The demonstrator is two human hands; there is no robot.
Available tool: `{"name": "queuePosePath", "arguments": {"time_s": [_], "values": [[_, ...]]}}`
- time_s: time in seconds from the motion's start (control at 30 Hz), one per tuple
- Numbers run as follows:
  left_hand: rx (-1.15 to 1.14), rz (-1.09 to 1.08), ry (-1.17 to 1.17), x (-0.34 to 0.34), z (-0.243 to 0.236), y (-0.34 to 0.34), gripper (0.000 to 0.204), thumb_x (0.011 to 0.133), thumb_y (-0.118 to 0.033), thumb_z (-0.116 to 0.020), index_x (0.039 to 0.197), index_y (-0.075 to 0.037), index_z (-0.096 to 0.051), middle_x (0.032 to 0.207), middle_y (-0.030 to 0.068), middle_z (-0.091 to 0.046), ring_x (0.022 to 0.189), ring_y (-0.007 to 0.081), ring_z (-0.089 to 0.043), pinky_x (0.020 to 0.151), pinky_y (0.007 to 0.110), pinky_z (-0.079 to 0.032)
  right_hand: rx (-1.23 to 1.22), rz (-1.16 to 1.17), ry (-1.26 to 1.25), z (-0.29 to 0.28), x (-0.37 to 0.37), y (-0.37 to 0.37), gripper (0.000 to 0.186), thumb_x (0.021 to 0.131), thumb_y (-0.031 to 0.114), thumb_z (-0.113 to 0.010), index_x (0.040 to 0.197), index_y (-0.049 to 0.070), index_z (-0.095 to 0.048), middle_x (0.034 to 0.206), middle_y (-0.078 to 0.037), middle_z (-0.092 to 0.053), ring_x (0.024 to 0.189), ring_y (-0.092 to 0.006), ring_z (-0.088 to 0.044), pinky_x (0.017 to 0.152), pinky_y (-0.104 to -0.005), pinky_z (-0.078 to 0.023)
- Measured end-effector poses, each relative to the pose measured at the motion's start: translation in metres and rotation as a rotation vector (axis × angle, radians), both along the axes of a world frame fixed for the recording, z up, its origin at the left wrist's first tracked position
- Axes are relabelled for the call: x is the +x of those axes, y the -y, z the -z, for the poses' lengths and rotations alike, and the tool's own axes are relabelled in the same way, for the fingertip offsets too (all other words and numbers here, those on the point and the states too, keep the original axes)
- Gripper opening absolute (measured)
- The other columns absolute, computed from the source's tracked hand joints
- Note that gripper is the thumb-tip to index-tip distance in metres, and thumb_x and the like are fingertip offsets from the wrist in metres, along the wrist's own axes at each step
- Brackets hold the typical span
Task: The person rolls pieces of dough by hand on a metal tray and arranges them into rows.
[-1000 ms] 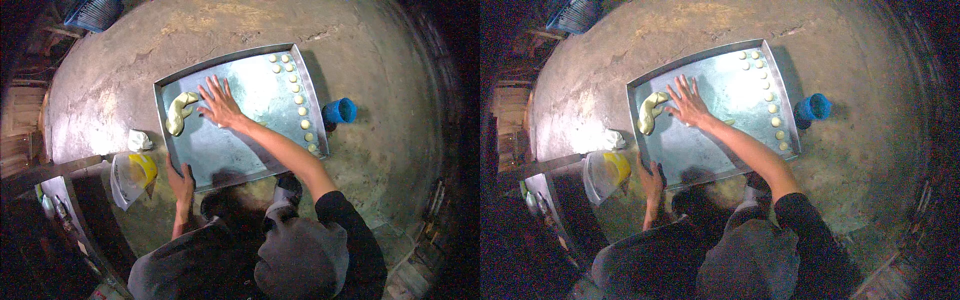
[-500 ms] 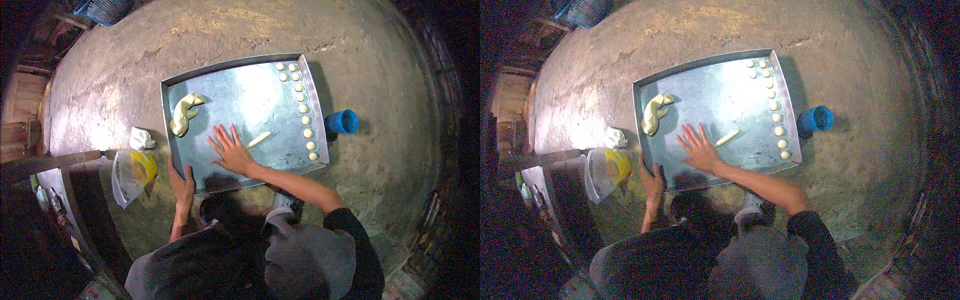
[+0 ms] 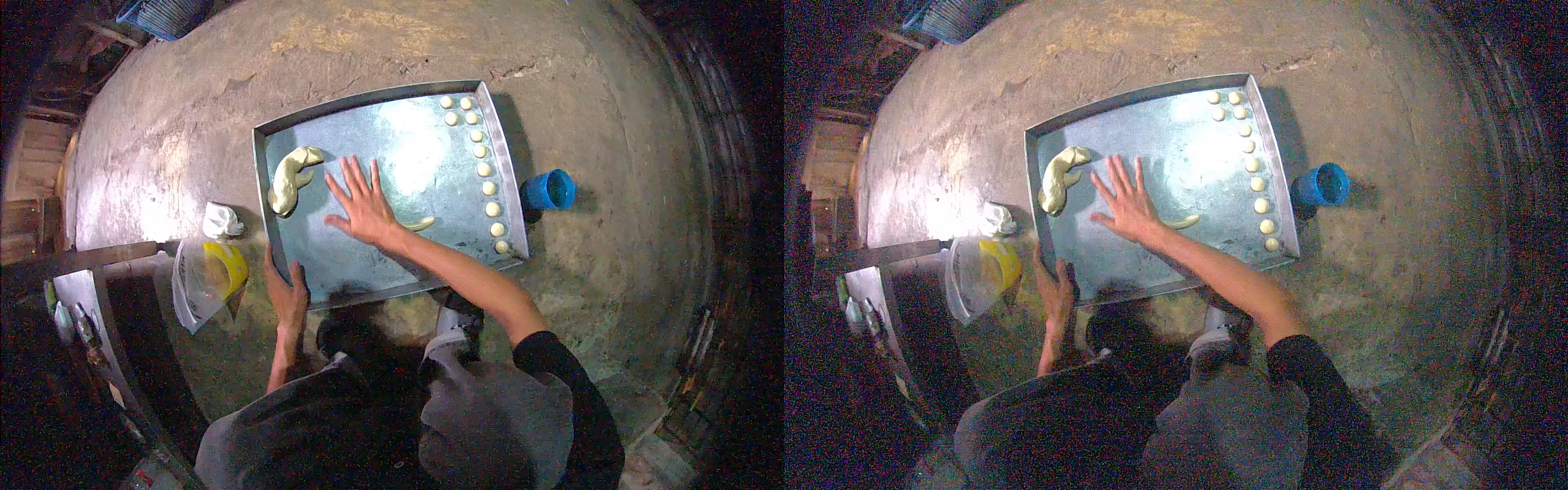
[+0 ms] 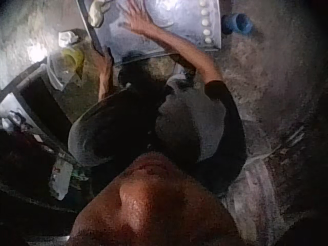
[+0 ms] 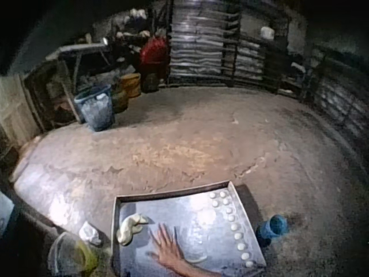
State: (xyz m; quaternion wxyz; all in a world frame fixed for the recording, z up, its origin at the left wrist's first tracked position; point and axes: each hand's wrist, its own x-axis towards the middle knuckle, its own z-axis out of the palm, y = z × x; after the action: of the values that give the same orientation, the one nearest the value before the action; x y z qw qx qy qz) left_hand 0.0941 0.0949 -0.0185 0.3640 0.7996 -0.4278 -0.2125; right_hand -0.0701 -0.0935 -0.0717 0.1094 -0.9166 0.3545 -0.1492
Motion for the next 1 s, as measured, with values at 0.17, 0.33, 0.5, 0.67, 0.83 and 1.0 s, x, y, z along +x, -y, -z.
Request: {"name": "queuePosePath", "arguments": {"time_s": [0.17, 0.33, 0.5, 0.67, 0.83, 1.0], "values": [[0.016, -0.015, 0.008, 0.005, 0.007, -0.004, 0.064, 0.100, -0.021, -0.058, 0.153, 0.004, -0.032, 0.150, 0.0265, -0.045, 0.139, 0.0385, -0.045, 0.117, 0.043, -0.033, 0.001, 0.122, 0.148, -0.019, 0.007, 0.080, 0.080, 0.102, 0.060, -0.042, 0.159, 0.005, -0.029, 0.164, -0.033, -0.015, 0.154, -0.0483, -0.006, 0.120, -0.0705, -0.004], [-0.013, -0.020, -0.001, -0.001, 0.004, -0.001, 0.064, 0.100, -0.021, -0.058, 0.153, 0.004, -0.033, 0.151, 0.0260, -0.045, 0.138, 0.0398, -0.045, 0.117, 0.044, -0.033, -0.126, 0.206, 0.092, -0.020, -0.003, 0.095, 0.067, 0.103, 0.038, -0.051, 0.158, 0.004, -0.032, 0.163, -0.033, -0.017, 0.153, -0.0492, -0.011, 0.120, -0.0693, -0.010], [0.011, 0.003, 0.064, 0.001, 0.005, 0.000, 0.065, 0.100, -0.023, -0.059, 0.153, 0.005, -0.033, 0.153, 0.0255, -0.043, 0.140, 0.0398, -0.044, 0.117, 0.045, -0.033, -0.038, 0.070, 0.040, 0.006, 0.006, 0.041, 0.065, 0.099, 0.029, -0.057, 0.155, 0.004, -0.035, 0.163, -0.031, -0.018, 0.154, -0.0475, -0.011, 0.121, -0.0705, -0.007], [-0.034, -0.016, -0.043, 0.005, 0.019, -0.005, 0.067, 0.101, -0.025, -0.058, 0.154, 0.005, -0.031, 0.156, 0.0253, -0.039, 0.143, 0.0384, -0.040, 0.119, 0.044, -0.030, -0.002, -0.091, -0.041, -0.004, 0.000, -0.038, 0.064, 0.103, 0.038, -0.050, 0.158, 0.008, -0.033, 0.165, -0.028, -0.018, 0.154, -0.0461, -0.014, 0.121, -0.0685, -0.009], [0.003, -0.030, -0.050, 0.002, 0.014, -0.004, 0.068, 0.100, -0.025, -0.058, 0.155, 0.005, -0.030, 0.157, 0.0256, -0.038, 0.144, 0.0381, -0.039, 0.119, 0.044, -0.030, 0.115, -0.224, 0.020, -0.007, -0.014, -0.076, 0.077, 0.101, 0.056, -0.047, 0.161, 0.012, -0.028, 0.165, -0.027, -0.018, 0.154, -0.0451, -0.014, 0.121, -0.0694, -0.007], [0.003, -0.011, -0.001, 0.002, 0.005, -0.001, 0.068, 0.100, -0.023, -0.058, 0.155, 0.004, -0.030, 0.157, 0.0262, -0.038, 0.145, 0.0384, -0.038, 0.120, 0.044, -0.029, 0.065, -0.174, -0.014, -0.013, -0.012, -0.065, 0.079, 0.100, 0.060, -0.046, 0.160, 0.012, -0.029, 0.165, -0.027, -0.018, 0.155, -0.0451, -0.013, 0.121, -0.0690, -0.006]]}}
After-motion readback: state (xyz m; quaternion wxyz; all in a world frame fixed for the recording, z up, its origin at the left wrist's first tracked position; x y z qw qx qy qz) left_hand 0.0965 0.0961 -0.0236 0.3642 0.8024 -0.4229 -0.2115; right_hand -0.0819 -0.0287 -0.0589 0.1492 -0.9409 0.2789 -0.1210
